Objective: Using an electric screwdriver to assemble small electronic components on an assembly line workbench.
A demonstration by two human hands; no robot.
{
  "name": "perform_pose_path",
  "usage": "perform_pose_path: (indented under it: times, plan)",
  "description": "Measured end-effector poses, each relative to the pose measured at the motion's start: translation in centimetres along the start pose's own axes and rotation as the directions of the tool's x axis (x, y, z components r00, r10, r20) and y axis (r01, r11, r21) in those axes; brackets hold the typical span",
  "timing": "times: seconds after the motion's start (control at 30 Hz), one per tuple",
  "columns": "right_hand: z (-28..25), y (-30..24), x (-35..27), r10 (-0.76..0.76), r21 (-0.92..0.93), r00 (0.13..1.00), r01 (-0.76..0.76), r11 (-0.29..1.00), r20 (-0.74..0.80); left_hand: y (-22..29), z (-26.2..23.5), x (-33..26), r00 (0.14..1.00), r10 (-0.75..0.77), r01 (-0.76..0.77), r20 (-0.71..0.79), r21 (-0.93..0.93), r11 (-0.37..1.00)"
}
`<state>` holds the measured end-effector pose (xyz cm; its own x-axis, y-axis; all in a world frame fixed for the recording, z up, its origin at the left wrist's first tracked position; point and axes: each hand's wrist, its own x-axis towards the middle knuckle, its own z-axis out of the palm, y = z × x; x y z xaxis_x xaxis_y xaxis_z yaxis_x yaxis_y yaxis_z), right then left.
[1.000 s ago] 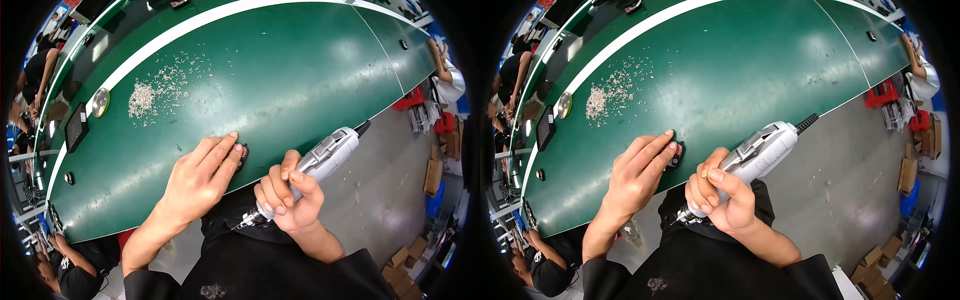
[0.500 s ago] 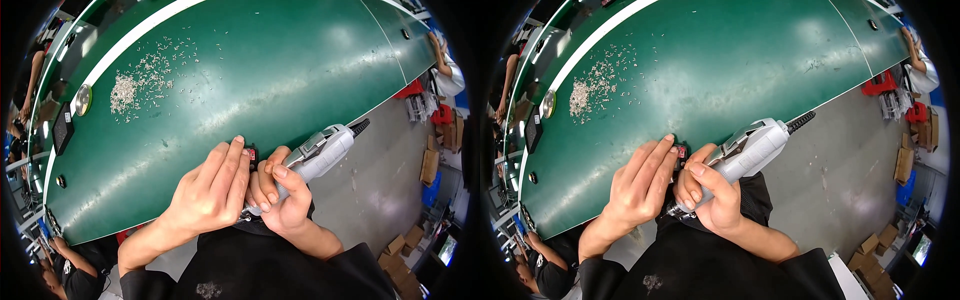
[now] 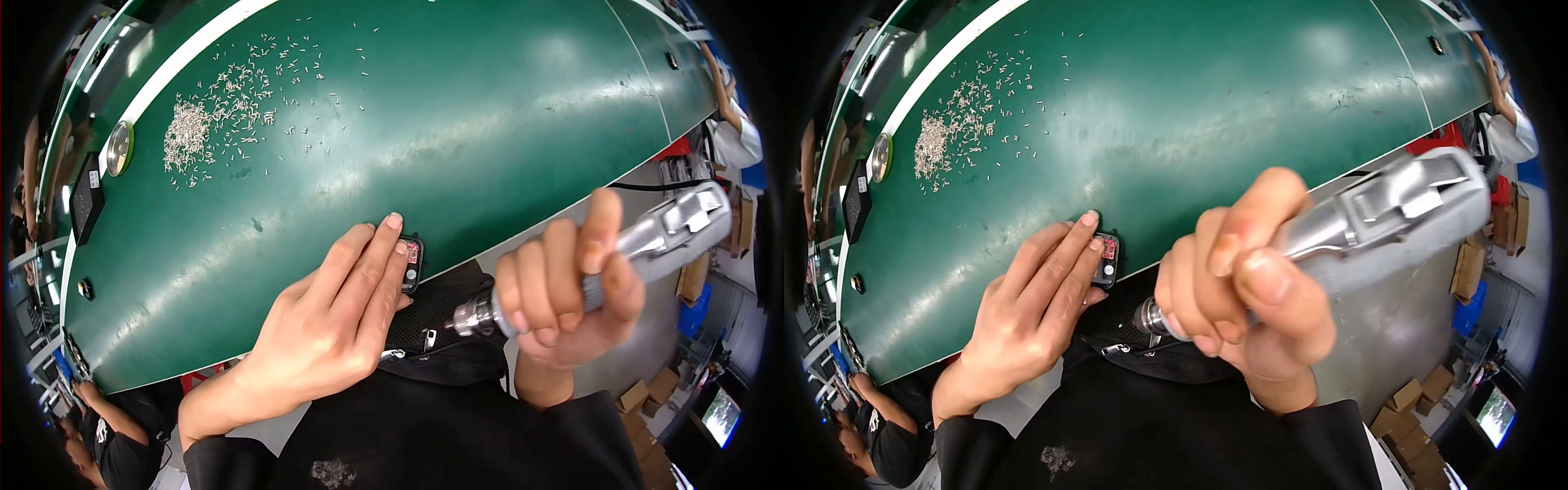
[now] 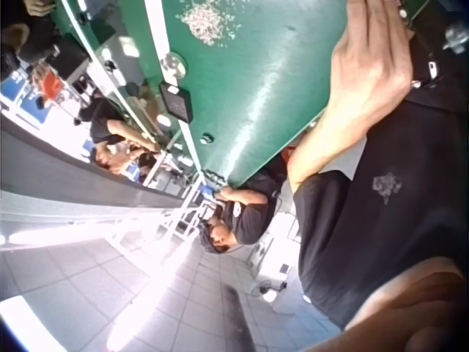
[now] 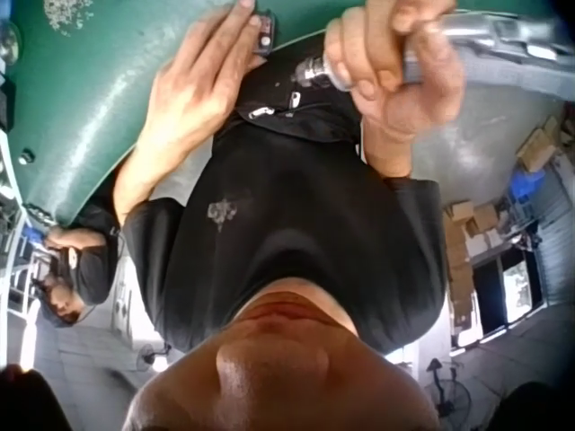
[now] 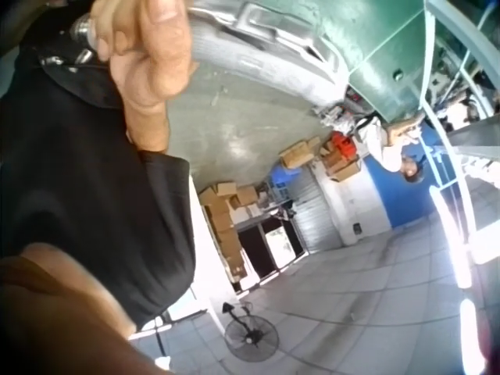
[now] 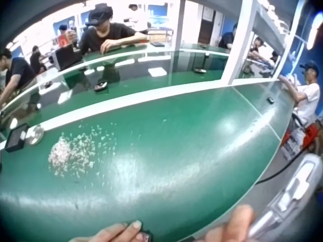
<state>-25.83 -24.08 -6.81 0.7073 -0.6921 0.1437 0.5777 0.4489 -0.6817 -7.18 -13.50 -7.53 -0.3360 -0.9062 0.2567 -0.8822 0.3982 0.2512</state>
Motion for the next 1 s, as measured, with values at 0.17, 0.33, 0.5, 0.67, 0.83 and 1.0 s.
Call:
perform_pose_path:
  times: [0.17, 0.33, 0.5, 0.67, 0.83, 1.0]
  plan:
    - [-0.4, -1.4, 3.3, -0.031, -0.193, 0.990, 0.058, 0.980, 0.140, -0.1, 0.3, -0.4, 0.999, 0.025, -0.026, 0.031, 0.059, 0.998]
    - [-1.0, 0.0, 4.6, -0.028, -0.213, 0.985, 0.065, 0.975, 0.173, -0.4, 0.8, -0.8, 0.999, 0.040, -0.041, 0.004, 0.084, 0.996]
    - [-1.2, 0.3, 5.0, 0.015, -0.253, 0.989, 0.022, 0.967, 0.144, -0.3, 0.7, -0.8, 0.999, 0.008, -0.009, 0.036, 0.024, 1.000]
    - [-1.3, 0.4, 5.2, 0.033, -0.249, 0.990, 0.002, 0.968, 0.134, -0.6, 1.3, -0.8, 0.999, 0.028, -0.027, -0.044, 0.026, 0.999]
    - [-1.3, 0.6, 5.4, 0.048, -0.274, 0.979, 0.009, 0.962, 0.198, -0.7, 1.3, -0.9, 0.999, 0.034, -0.034, -0.040, 0.020, 0.999]
    - [0.0, 1.3, 5.2, 0.008, -0.346, 0.978, 0.066, 0.936, 0.209, -0.8, 1.5, -1.0, 0.992, 0.077, -0.069, -0.102, 0.074, 0.995]
